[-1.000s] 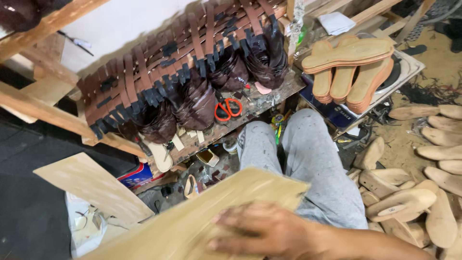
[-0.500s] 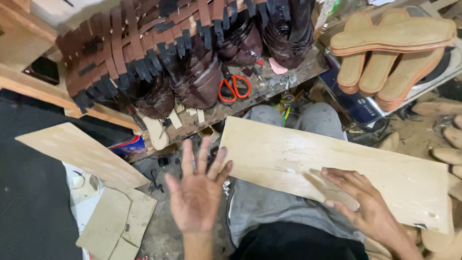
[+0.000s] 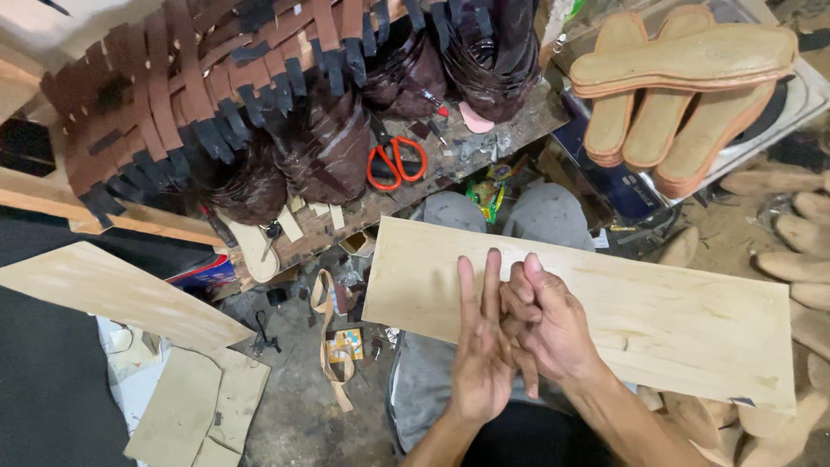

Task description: The person sits on the floor at a low workbench, dips a small applicator into a container of adhesive and spreads it along leather straps, then hangs the treated straps on a rack above the bench. Later the person picks up insoles and marks a pink pad with a pen.

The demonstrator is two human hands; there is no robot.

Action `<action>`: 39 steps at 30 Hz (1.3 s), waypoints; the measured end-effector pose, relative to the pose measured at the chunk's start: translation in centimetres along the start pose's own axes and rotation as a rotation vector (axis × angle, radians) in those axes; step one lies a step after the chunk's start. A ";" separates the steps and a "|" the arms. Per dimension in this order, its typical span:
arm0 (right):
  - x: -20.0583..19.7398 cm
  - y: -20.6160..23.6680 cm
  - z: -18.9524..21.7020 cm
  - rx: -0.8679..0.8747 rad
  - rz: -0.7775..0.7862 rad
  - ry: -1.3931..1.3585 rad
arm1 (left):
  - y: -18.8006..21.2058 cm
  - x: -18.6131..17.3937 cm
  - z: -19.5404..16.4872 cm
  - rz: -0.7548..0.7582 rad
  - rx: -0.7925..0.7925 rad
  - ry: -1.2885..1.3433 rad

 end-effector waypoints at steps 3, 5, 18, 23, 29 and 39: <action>0.0 0.0 0.2 0.099 -0.086 0.053 | 0.4 -0.7 0.1 0.007 0.057 -0.129; 0.0 0.3 0.6 0.059 -0.180 0.183 | 0.7 -1.1 -0.5 0.017 0.203 -0.261; 1.4 0.0 -0.4 0.141 0.068 0.309 | 3.3 -1.1 -0.6 0.310 0.621 -1.237; 1.0 -0.4 -0.6 0.239 -0.165 0.117 | 2.6 -3.0 -0.1 0.264 0.726 -1.245; 4.1 0.4 0.7 0.193 0.307 -0.081 | 1.7 -1.8 -0.6 0.332 0.605 -1.024; 1.5 -0.4 1.4 -0.120 -0.185 0.299 | -2.8 -0.4 -3.2 -0.096 -0.221 0.396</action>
Point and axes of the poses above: each hand's wrist, its own y-axis away from the middle knuckle, its own x-axis out of the palm, z = x × y, the point moved 5 cm from there along -y, towards the middle knuckle, and after that the axes turned 14 degrees about -z, right-handed, at the moved point
